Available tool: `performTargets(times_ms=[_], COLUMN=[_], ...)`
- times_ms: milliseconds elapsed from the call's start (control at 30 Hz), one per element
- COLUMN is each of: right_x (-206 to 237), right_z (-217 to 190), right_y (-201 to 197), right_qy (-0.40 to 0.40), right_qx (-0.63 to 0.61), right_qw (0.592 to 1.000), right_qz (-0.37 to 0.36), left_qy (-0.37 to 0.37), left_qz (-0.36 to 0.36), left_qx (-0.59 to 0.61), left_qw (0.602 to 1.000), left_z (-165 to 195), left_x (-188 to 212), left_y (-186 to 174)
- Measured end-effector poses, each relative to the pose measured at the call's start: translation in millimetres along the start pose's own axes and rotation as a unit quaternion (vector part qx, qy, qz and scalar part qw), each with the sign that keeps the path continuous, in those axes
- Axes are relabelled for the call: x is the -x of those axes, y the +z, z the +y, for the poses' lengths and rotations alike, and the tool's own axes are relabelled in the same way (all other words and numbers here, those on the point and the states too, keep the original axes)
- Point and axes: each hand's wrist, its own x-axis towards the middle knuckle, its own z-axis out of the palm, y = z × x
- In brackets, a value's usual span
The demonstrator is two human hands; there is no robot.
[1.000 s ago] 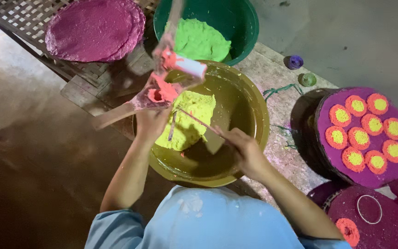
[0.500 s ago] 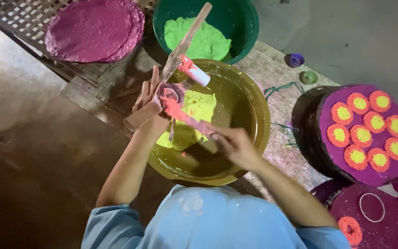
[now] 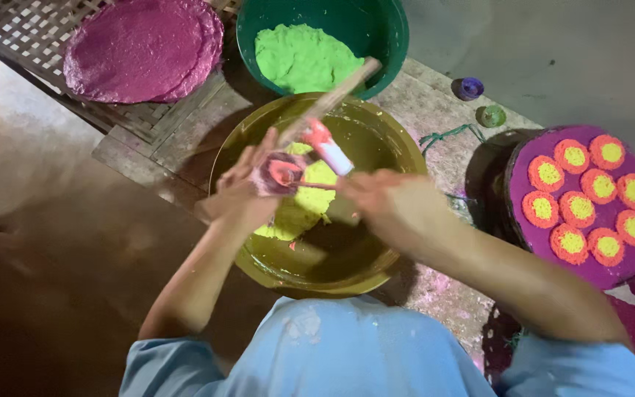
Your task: The person presses colored foam powder into a wooden hand mold, packs it with green powder from a basin, then knocks the formed decorative rings out onto round trays, adding to rows of finished orange and yellow rings. They repeat the molding cycle and reposition filled trays on the work table.
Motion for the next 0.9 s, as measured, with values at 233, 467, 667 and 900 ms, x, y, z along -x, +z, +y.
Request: performTargets(times_ms=[233,467,667,900], right_x=[26.0,19.5,16.0,11.6], right_z=[59.3,51.6,37.4,52.6], right_y=[27.7,85.1,108.2,74.9], right_qy=[0.145,0.278,0.116,0.134], right_qx=[-0.354,-0.540,-0.165,0.084], right_qw=[0.919,0.791,0.951,0.976], right_qz=[0.098,0.063,0.233,0.151], left_qy=[-0.130,-0.049,-0.129,-0.092], left_qz=[-0.068,-0.096,-0.098,-0.125], left_qx=[0.176,0.097,0.189,0.276], left_qw=[0.973,0.989,0.969,0.948], left_z=[-18.8,-1.0,16.7,17.7], left_x=[13.2,-2.9,-9.0,-18.2], left_y=[-8.0,-7.0,-7.6,-12.4])
